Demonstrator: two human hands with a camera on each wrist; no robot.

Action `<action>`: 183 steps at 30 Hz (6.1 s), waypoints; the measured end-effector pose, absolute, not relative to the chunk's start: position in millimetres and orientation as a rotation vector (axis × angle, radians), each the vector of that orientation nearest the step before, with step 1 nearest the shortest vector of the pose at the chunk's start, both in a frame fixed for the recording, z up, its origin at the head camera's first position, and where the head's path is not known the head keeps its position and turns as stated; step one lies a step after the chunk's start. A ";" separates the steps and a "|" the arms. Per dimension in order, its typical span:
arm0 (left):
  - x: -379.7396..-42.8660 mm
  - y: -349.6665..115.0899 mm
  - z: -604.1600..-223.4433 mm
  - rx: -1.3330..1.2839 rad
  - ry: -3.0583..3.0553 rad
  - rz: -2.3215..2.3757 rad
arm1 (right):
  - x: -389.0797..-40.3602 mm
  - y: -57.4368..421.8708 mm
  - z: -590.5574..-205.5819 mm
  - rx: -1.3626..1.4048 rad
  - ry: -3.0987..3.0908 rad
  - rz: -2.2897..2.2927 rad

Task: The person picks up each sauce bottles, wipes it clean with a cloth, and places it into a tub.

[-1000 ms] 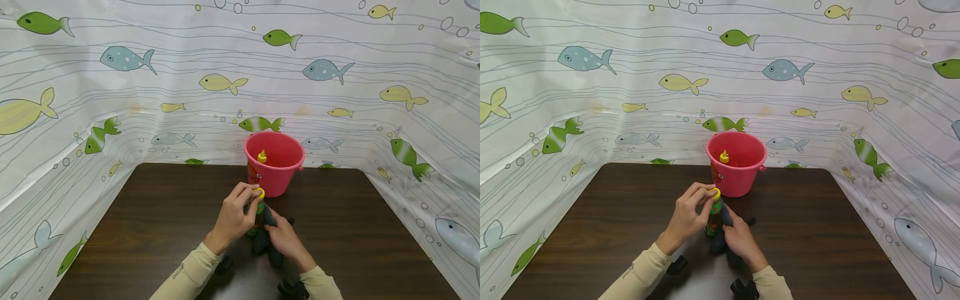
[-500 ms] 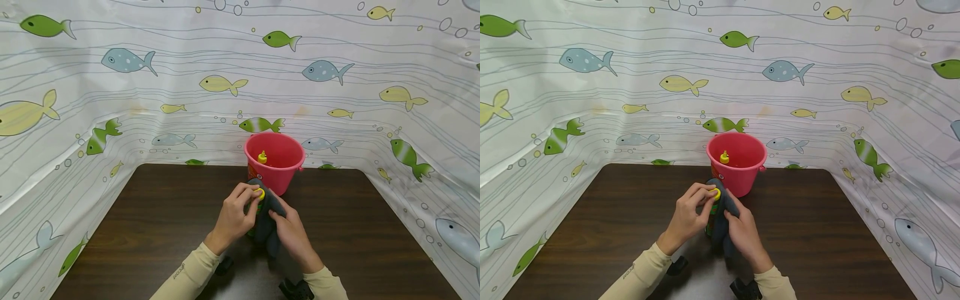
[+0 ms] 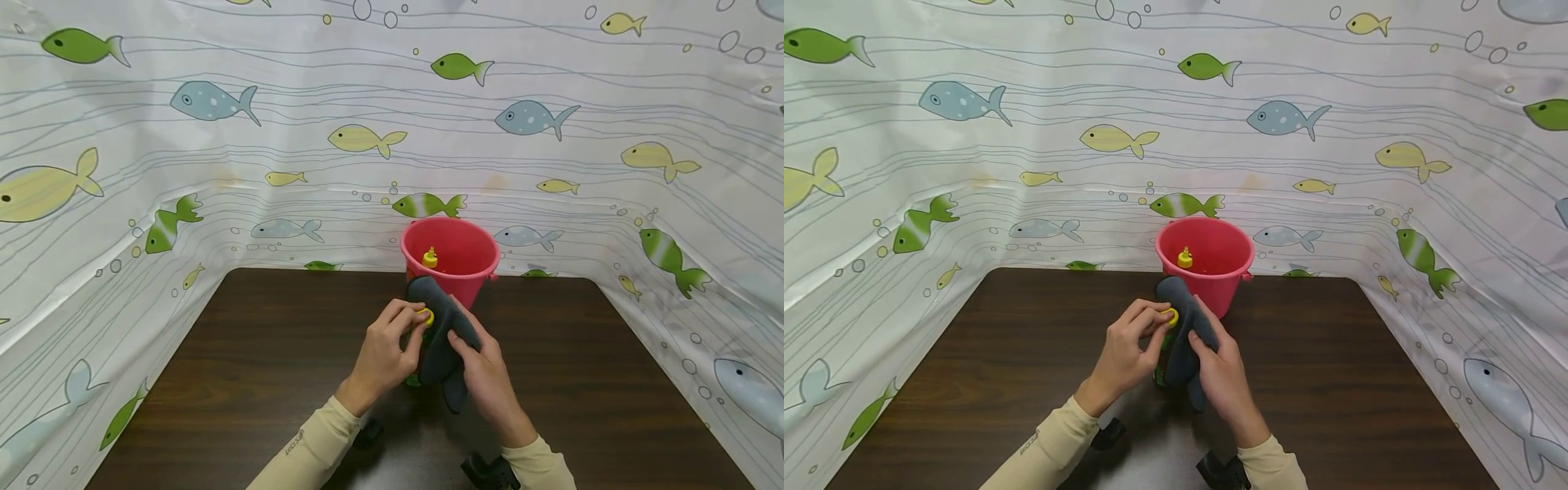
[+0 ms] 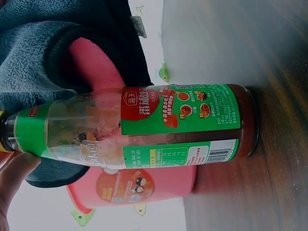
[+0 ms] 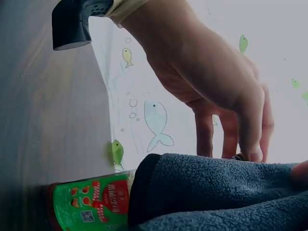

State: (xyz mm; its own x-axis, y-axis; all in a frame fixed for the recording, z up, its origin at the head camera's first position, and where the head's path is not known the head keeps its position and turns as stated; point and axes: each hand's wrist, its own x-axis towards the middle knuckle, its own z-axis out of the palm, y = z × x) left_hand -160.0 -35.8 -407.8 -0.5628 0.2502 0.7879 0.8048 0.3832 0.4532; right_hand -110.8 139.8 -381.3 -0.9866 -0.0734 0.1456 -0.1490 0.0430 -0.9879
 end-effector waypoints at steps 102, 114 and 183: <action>-160.8 -34.7 -406.4 -0.901 -2.009 -1.151 | -148.9 158.5 -460.7 0.378 -2.934 1.528; -159.9 -34.1 -408.1 -0.898 -2.016 -1.162 | -138.5 149.1 -437.9 0.225 -2.671 1.948; -161.1 -36.5 -407.7 -0.877 -2.026 -1.161 | -126.5 125.8 -397.0 0.409 -2.320 2.022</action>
